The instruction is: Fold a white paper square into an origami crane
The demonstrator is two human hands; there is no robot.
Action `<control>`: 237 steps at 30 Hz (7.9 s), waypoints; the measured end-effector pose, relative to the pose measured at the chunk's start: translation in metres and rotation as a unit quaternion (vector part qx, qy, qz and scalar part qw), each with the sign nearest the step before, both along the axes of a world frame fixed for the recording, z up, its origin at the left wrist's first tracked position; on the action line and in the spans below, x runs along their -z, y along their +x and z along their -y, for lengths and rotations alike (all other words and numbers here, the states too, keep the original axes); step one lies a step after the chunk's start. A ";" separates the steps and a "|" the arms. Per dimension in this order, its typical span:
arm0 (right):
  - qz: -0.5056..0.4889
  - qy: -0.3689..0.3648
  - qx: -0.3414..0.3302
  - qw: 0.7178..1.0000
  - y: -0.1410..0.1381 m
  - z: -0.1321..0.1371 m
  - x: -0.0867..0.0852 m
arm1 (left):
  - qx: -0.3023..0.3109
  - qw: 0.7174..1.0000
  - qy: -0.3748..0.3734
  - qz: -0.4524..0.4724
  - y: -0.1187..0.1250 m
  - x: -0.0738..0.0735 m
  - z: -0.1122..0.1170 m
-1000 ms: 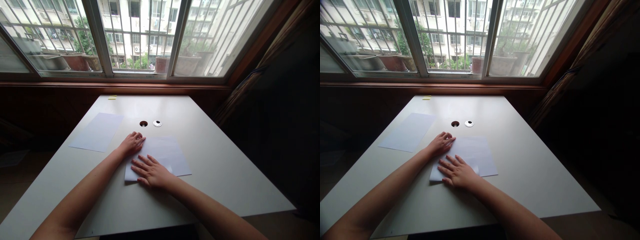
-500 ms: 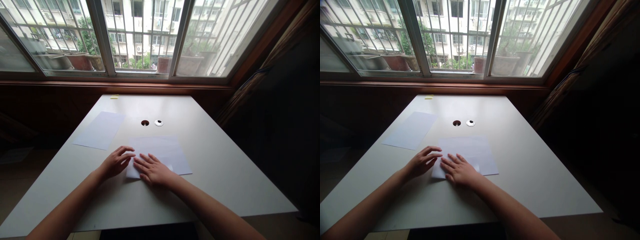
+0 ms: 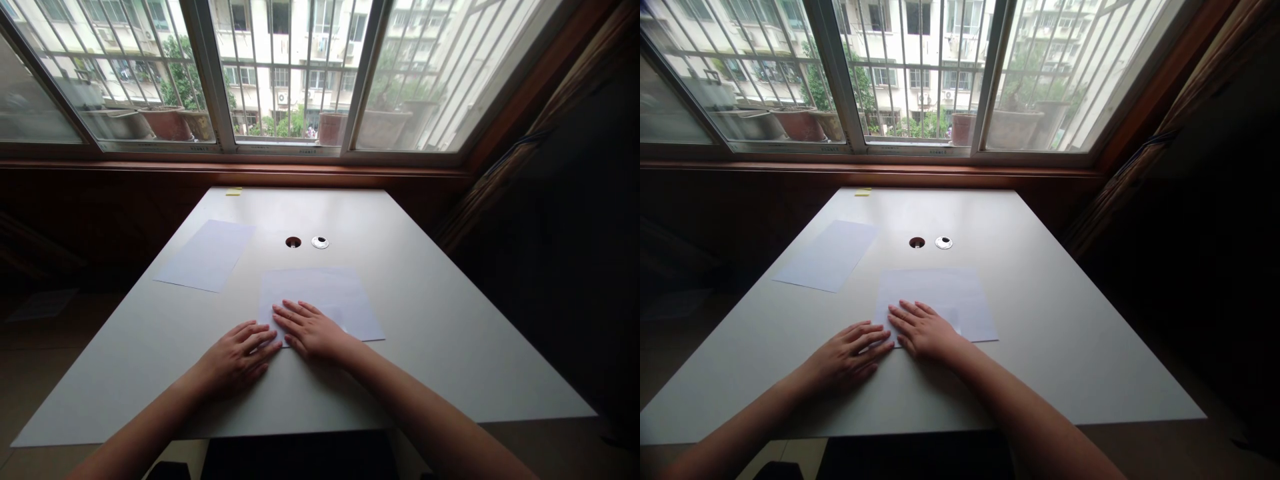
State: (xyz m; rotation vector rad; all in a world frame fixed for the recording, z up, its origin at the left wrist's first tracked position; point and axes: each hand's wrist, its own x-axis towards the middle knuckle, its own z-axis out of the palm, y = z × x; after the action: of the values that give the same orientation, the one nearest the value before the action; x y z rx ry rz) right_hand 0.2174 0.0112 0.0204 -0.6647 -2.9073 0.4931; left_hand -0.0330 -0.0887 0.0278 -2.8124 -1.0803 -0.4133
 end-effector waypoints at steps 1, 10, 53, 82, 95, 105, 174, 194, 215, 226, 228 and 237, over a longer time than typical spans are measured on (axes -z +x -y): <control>-0.002 0.003 -0.006 1.000 0.002 -0.001 0.000 | -0.001 1.000 0.002 0.005 0.001 0.000 0.001; 0.018 0.017 0.001 1.000 0.056 -0.012 -0.007 | -0.006 1.000 -0.014 0.004 -0.006 0.002 0.013; -0.148 0.054 0.080 0.984 0.125 -0.005 -0.024 | 0.006 0.990 -0.034 0.136 0.031 -0.018 -0.042; -0.282 -0.516 0.266 0.764 0.117 -0.041 -0.135 | -0.205 0.501 -0.427 0.724 0.014 -0.090 -0.065; -0.164 -0.443 0.261 0.842 0.112 -0.083 -0.093 | -0.240 0.637 -0.414 0.604 -0.003 -0.039 -0.092; -0.116 -0.344 0.288 0.886 0.103 -0.115 -0.062 | -0.258 0.650 -0.426 0.574 -0.006 -0.019 -0.113; -0.148 -0.269 0.276 0.911 0.104 -0.140 -0.040 | -0.268 0.632 -0.363 0.630 -0.004 -0.002 -0.126; -0.263 -0.359 0.341 0.828 0.137 -0.118 -0.019 | -0.275 0.614 -0.382 0.633 -0.020 0.000 -0.126; -0.338 -0.342 0.350 0.804 0.143 -0.122 -0.001 | -0.245 0.630 -0.433 0.596 -0.023 -0.008 -0.122; -0.371 -0.341 0.351 0.789 0.135 -0.120 -0.004 | -0.251 0.700 -0.410 0.528 -0.023 -0.002 -0.124; -0.374 -0.341 0.353 0.787 0.133 -0.120 -0.005 | -0.248 0.706 -0.404 0.527 -0.023 -0.002 -0.124; -0.381 -0.341 0.358 0.781 0.134 -0.118 -0.005 | -0.213 0.667 -0.421 0.577 -0.022 -0.007 -0.122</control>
State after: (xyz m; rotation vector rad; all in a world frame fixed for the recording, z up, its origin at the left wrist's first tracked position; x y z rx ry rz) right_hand 0.3515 0.1294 0.0250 -1.2001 -1.5042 1.3106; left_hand -0.0547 0.0329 0.0350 -2.4303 -2.6118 -2.3319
